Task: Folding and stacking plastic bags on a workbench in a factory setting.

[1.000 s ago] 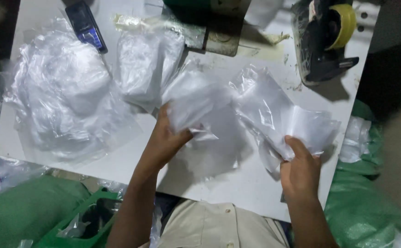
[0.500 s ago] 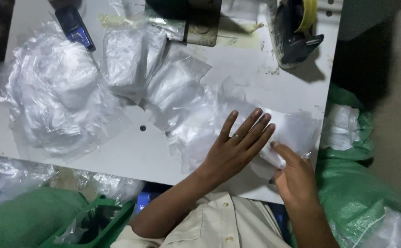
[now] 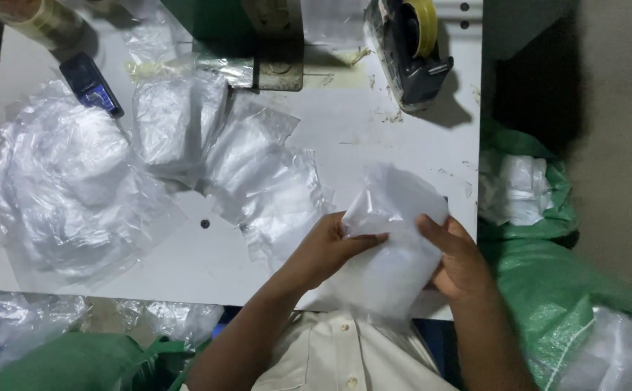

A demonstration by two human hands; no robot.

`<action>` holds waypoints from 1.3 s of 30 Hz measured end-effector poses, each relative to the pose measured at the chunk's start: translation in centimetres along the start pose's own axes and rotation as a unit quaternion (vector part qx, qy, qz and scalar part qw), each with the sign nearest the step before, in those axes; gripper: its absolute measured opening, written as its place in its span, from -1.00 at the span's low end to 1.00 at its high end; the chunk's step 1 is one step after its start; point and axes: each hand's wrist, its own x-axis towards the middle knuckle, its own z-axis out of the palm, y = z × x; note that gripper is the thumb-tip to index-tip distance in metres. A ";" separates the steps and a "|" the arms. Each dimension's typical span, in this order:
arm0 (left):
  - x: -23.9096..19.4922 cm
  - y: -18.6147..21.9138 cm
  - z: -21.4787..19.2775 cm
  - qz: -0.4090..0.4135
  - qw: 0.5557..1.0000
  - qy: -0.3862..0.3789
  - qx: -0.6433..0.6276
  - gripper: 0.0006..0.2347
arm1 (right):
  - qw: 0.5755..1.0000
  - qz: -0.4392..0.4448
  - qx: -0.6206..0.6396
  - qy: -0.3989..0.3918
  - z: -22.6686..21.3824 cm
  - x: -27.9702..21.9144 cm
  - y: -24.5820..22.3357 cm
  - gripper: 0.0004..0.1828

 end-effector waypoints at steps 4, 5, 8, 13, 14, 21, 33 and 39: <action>0.1 -2.3 -1.8 0.023 0.999 0.022 -0.043 -0.88 | 0.999 -0.052 -0.008 0.008 0.8 0.0 -1.0 -0.58; 0.0 -1.9 -2.1 0.034 0.995 0.055 -0.073 -0.90 | 0.997 -0.079 -0.005 0.023 1.1 -0.5 -1.5 -0.59; 0.6 -1.6 -3.5 0.086 0.985 0.111 -0.104 -0.86 | 0.992 -0.121 -0.022 0.027 -1.6 -0.6 -1.3 -0.55; 1.2 -0.8 -4.0 0.153 0.976 0.148 -0.043 -0.82 | 0.993 -0.118 -0.001 -0.023 -7.1 0.4 1.3 -0.51; 1.3 -0.3 -3.1 0.133 0.983 0.115 -0.045 -0.75 | 0.992 -0.128 -0.002 -0.019 -5.7 0.9 0.9 -0.53; 1.8 2.6 -1.2 0.096 0.974 -0.207 -0.006 -0.28 | 0.979 -0.202 -0.011 0.016 1.8 1.4 -0.7 -0.68; -4.1 1.2 -4.2 0.417 0.799 0.011 0.433 -0.63 | 0.911 -0.301 -0.053 -0.278 -4.8 -2.6 2.6 -0.47; -9.6 -1.4 -5.6 0.125 0.896 -0.313 0.291 -0.59 | 0.961 0.197 -0.152 -0.118 -5.0 -6.7 5.4 -0.58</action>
